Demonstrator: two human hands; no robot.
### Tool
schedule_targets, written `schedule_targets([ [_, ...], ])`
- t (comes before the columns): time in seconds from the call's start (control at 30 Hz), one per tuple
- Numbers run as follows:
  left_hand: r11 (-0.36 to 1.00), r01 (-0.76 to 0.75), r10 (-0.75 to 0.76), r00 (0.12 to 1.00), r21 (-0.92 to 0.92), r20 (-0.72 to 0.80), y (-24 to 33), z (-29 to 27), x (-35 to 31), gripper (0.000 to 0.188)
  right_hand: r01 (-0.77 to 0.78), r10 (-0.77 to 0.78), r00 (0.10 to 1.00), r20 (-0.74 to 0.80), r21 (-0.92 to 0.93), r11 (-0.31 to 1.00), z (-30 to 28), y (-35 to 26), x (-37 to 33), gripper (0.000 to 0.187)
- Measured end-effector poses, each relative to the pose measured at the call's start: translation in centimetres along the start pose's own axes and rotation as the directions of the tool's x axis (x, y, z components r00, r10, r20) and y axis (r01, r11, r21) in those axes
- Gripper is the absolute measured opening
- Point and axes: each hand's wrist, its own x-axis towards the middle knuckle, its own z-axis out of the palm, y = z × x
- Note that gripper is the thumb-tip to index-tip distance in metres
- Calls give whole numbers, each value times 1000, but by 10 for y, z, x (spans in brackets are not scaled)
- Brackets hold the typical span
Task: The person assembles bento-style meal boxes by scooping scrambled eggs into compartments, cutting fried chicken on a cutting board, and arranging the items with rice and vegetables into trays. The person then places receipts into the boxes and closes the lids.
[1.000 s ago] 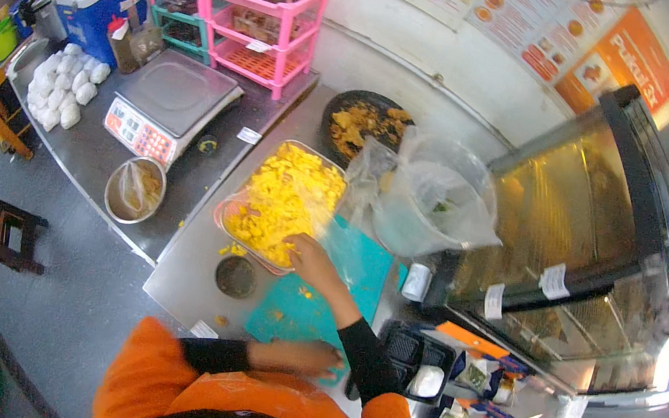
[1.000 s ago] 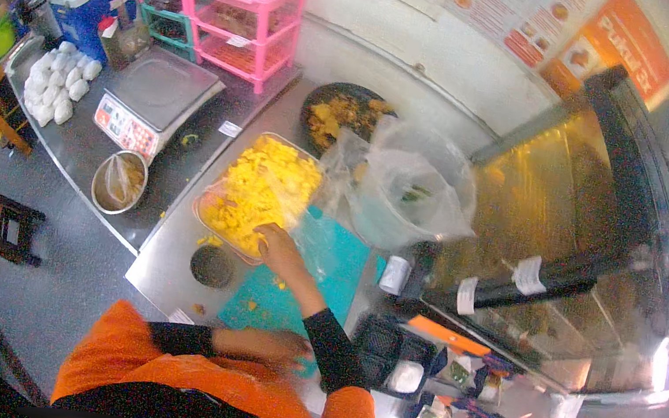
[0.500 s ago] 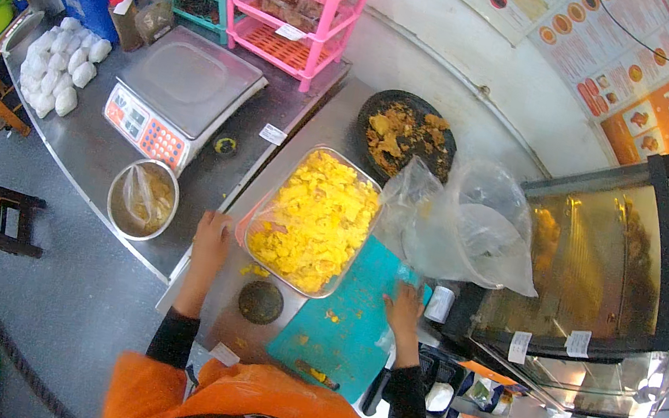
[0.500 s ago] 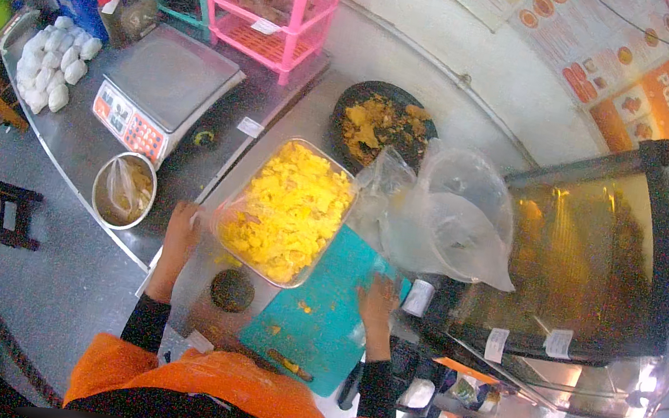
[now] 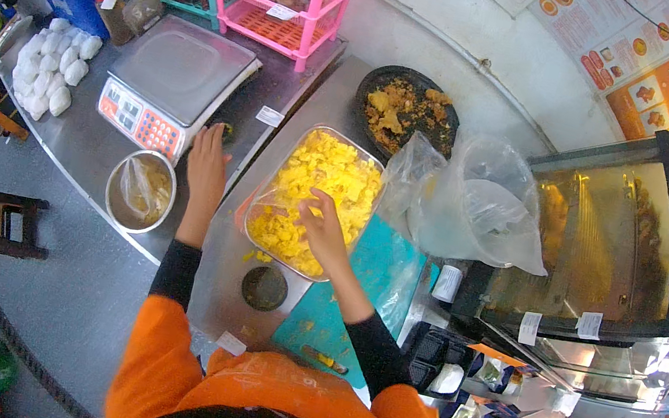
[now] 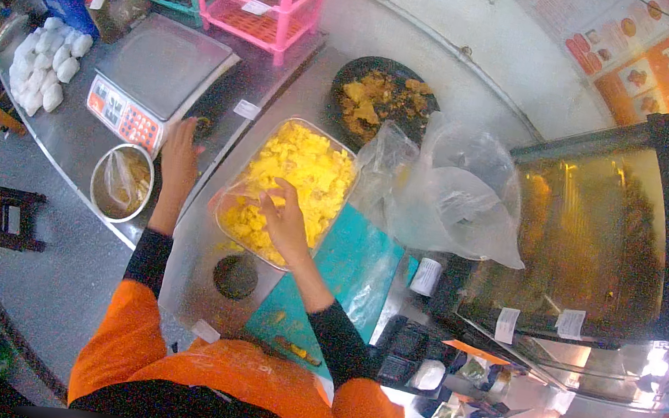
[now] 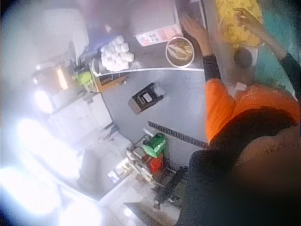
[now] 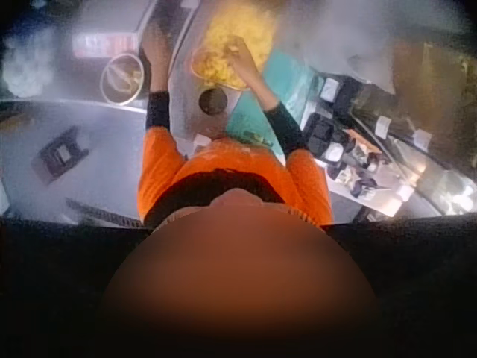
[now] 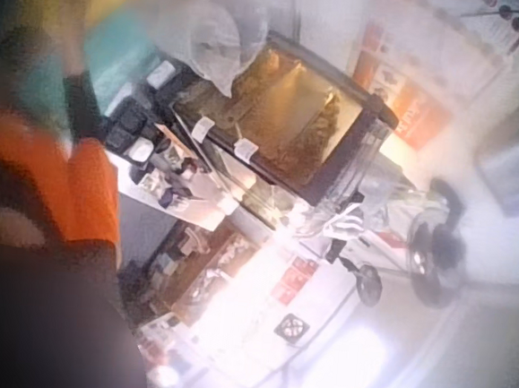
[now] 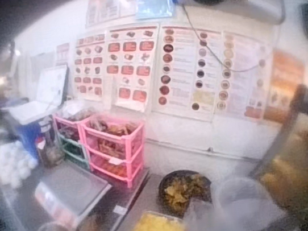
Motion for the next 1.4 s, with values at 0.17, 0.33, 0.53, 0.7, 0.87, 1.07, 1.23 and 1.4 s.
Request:
schedule_targets([
  [0.17,956,-95,2,949,279,315,-36,28,12,34,31,-27,998,64,-77,997,29,6,41,43],
  [0.33,996,-61,58,997,-72,-45,36,-30,-33,21,-179,157,974,162,133,975,28,-3,31,41],
  [0.53,954,-119,152,983,-275,100,104,-86,-68,18,-300,203,873,444,160,940,13,-17,14,43],
  [0.7,971,81,-50,989,-225,143,99,-80,-103,33,121,-99,844,527,-7,993,7,3,11,35],
  [0.87,732,532,-427,845,-426,322,91,-59,-126,39,708,-419,667,616,-699,102,6,32,5,35],
  [1.07,515,669,-438,743,-536,507,85,-27,-138,49,443,-94,883,459,-884,-149,25,47,-7,25],
  [1.23,135,673,-402,708,-727,580,81,-12,-149,52,286,-29,957,290,-914,286,33,31,-1,31],
  [1.4,303,721,-334,692,-623,640,71,-5,-148,52,361,-370,916,155,-719,593,55,30,12,39],
])
